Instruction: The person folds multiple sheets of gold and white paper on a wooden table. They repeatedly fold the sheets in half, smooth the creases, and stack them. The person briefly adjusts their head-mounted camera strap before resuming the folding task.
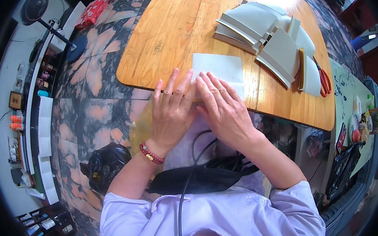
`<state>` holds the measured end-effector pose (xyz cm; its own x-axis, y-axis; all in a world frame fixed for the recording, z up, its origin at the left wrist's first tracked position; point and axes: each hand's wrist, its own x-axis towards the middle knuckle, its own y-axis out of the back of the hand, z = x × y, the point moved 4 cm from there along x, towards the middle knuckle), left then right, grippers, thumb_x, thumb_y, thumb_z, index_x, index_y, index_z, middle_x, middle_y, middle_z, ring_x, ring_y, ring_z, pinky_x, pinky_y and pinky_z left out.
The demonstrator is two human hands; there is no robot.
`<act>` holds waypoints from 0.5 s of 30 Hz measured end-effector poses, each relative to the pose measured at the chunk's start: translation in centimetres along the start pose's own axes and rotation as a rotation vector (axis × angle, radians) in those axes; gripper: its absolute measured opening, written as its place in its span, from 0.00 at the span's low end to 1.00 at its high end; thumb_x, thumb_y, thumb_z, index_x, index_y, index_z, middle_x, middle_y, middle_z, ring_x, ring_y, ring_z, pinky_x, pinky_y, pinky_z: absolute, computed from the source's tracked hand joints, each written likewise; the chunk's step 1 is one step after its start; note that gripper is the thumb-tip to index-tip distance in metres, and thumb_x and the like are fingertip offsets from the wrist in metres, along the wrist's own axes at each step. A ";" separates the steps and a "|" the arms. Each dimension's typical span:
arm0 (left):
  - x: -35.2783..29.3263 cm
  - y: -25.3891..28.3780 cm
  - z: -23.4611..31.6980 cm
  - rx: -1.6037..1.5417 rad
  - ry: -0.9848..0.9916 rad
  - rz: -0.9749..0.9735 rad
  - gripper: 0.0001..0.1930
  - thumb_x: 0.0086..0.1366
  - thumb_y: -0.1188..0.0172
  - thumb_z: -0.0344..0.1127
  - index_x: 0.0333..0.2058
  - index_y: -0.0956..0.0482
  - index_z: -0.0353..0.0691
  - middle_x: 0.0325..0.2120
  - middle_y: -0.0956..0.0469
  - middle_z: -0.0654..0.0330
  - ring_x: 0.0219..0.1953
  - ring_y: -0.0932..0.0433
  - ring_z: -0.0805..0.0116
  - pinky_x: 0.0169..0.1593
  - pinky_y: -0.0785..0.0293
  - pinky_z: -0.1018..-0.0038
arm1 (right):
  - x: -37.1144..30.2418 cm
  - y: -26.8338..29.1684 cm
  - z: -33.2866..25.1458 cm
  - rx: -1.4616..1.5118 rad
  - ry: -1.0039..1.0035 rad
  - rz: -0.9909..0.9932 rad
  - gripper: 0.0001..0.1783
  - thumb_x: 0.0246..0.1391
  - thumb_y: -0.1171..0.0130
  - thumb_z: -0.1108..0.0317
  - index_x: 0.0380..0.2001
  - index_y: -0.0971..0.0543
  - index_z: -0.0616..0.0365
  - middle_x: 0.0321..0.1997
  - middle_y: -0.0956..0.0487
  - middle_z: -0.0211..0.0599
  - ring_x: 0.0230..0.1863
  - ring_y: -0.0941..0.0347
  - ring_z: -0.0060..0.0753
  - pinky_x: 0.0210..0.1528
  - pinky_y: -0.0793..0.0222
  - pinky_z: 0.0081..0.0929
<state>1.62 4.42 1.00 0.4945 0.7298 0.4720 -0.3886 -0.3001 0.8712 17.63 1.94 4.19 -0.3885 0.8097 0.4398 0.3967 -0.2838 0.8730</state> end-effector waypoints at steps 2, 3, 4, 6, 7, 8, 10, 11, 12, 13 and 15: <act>0.0 0.0 0.0 0.019 0.003 -0.002 0.36 0.71 0.32 0.51 0.75 0.28 0.51 0.78 0.33 0.60 0.82 0.40 0.50 0.80 0.45 0.43 | -0.4 0.0 -0.2 -0.035 -0.023 0.011 0.36 0.70 0.38 0.64 0.75 0.33 0.70 0.77 0.27 0.56 0.81 0.33 0.53 0.83 0.40 0.48; 0.1 0.2 0.0 0.016 0.005 -0.001 0.36 0.71 0.32 0.52 0.75 0.27 0.52 0.78 0.33 0.60 0.82 0.41 0.50 0.80 0.45 0.43 | -0.7 -0.1 -0.4 -0.050 -0.033 0.017 0.36 0.70 0.38 0.64 0.75 0.33 0.70 0.77 0.27 0.56 0.81 0.33 0.53 0.83 0.41 0.48; 0.2 0.4 0.0 0.013 0.006 0.000 0.35 0.72 0.32 0.52 0.75 0.27 0.54 0.77 0.33 0.59 0.82 0.41 0.49 0.80 0.45 0.44 | -0.9 0.0 -0.3 -0.061 -0.040 0.019 0.36 0.70 0.38 0.63 0.75 0.32 0.70 0.77 0.27 0.56 0.81 0.33 0.53 0.83 0.40 0.47; 0.1 0.6 -0.1 0.008 0.007 0.017 0.35 0.72 0.32 0.52 0.75 0.27 0.55 0.77 0.32 0.59 0.82 0.40 0.49 0.79 0.44 0.43 | -1.5 0.4 0.1 -0.082 -0.053 0.024 0.36 0.70 0.37 0.63 0.74 0.31 0.70 0.77 0.27 0.56 0.80 0.32 0.52 0.82 0.39 0.47; 0.1 0.6 -0.1 0.006 0.010 0.028 0.35 0.72 0.32 0.52 0.75 0.27 0.56 0.77 0.32 0.59 0.81 0.40 0.49 0.79 0.44 0.43 | -1.8 0.6 0.4 -0.085 -0.071 0.039 0.36 0.68 0.35 0.65 0.73 0.30 0.70 0.76 0.25 0.55 0.79 0.29 0.52 0.81 0.37 0.46; 0.2 0.7 -0.1 0.001 0.010 0.029 0.35 0.71 0.31 0.51 0.75 0.27 0.57 0.77 0.32 0.60 0.81 0.39 0.50 0.79 0.43 0.43 | -2.3 0.8 0.8 -0.101 -0.088 0.047 0.36 0.67 0.34 0.66 0.73 0.30 0.70 0.76 0.24 0.54 0.78 0.29 0.52 0.81 0.36 0.46; 0.3 0.9 0.0 -0.010 0.015 0.036 0.34 0.70 0.29 0.48 0.74 0.25 0.58 0.76 0.31 0.60 0.80 0.37 0.51 0.78 0.41 0.44 | -3.4 1.4 1.7 -0.136 -0.115 0.061 0.37 0.65 0.32 0.67 0.73 0.29 0.69 0.75 0.23 0.53 0.78 0.28 0.51 0.80 0.35 0.46; 0.2 0.8 -0.1 -0.010 0.016 0.036 0.35 0.70 0.30 0.49 0.74 0.26 0.57 0.76 0.31 0.60 0.80 0.38 0.51 0.78 0.42 0.43 | -3.8 1.7 2.1 -0.159 -0.129 0.069 0.37 0.63 0.30 0.68 0.73 0.29 0.69 0.75 0.23 0.51 0.77 0.27 0.50 0.80 0.34 0.46; 0.2 0.6 -0.2 -0.010 0.012 0.037 0.36 0.71 0.30 0.50 0.75 0.27 0.56 0.76 0.31 0.59 0.81 0.39 0.50 0.78 0.43 0.42 | -4.0 1.9 2.3 -0.170 -0.135 0.068 0.37 0.64 0.30 0.68 0.73 0.29 0.68 0.75 0.23 0.51 0.77 0.27 0.49 0.80 0.34 0.46; 0.1 0.5 -0.2 -0.009 0.010 0.038 0.37 0.71 0.30 0.52 0.76 0.28 0.55 0.76 0.31 0.58 0.81 0.39 0.49 0.78 0.44 0.41 | -4.2 1.9 2.4 -0.180 -0.139 0.067 0.37 0.64 0.30 0.68 0.73 0.29 0.68 0.75 0.23 0.51 0.77 0.27 0.49 0.80 0.34 0.46; 0.1 0.3 0.1 0.010 0.001 0.034 0.38 0.70 0.30 0.52 0.76 0.29 0.53 0.77 0.32 0.58 0.81 0.40 0.49 0.79 0.45 0.41 | -4.3 1.7 2.6 -0.191 -0.142 0.073 0.37 0.65 0.31 0.67 0.74 0.29 0.67 0.76 0.23 0.51 0.78 0.28 0.49 0.80 0.35 0.46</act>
<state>1.60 4.35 1.29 0.4804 0.7196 0.5014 -0.3972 -0.3312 0.8559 22.11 -0.72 3.26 -0.2383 0.8439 0.4807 0.2496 -0.4252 0.8700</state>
